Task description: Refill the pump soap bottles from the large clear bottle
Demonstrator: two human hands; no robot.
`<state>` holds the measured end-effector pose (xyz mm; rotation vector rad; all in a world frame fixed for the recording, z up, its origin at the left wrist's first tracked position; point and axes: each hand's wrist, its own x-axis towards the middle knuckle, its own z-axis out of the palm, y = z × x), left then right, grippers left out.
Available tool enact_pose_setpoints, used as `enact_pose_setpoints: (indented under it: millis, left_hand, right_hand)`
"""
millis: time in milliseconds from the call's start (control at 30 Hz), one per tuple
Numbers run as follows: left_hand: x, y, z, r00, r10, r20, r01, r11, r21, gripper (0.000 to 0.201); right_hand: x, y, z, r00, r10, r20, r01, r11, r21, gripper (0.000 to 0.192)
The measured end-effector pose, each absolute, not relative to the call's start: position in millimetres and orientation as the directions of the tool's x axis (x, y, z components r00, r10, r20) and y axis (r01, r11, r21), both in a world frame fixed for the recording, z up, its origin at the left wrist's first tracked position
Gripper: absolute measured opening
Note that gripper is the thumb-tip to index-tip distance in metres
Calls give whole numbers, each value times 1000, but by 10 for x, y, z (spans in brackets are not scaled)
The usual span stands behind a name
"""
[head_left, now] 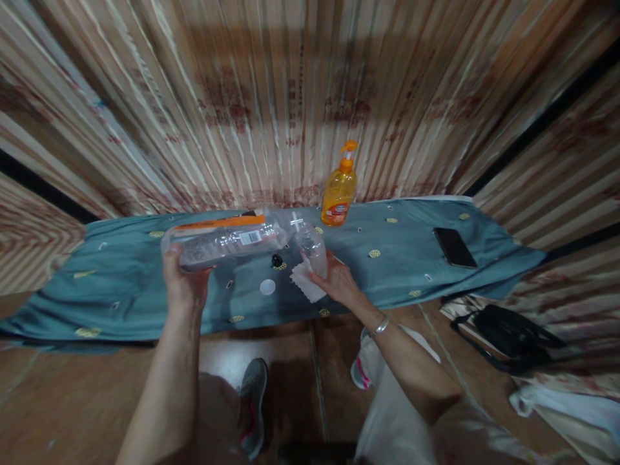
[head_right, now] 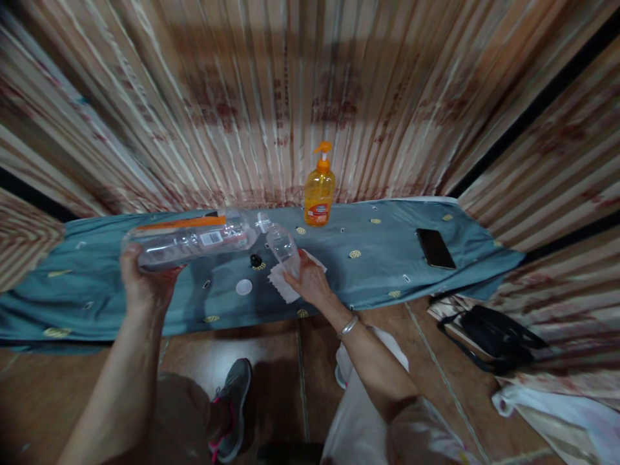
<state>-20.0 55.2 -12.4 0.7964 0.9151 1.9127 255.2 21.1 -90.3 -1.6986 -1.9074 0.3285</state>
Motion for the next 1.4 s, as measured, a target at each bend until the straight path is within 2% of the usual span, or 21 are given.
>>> enact_pose_setpoints:
  millis: [400, 1400]
  left_hand:
    - [-219, 502, -73, -445, 844, 298, -378, -479, 792, 40]
    - [-251, 451, -45, -441, 848, 294, -359, -468, 808, 37]
  right_hand:
    - [2539, 198, -861, -60, 983, 171, 820, 147, -554, 58]
    - [2532, 196, -954, -86, 972, 217, 845, 186, -501, 63]
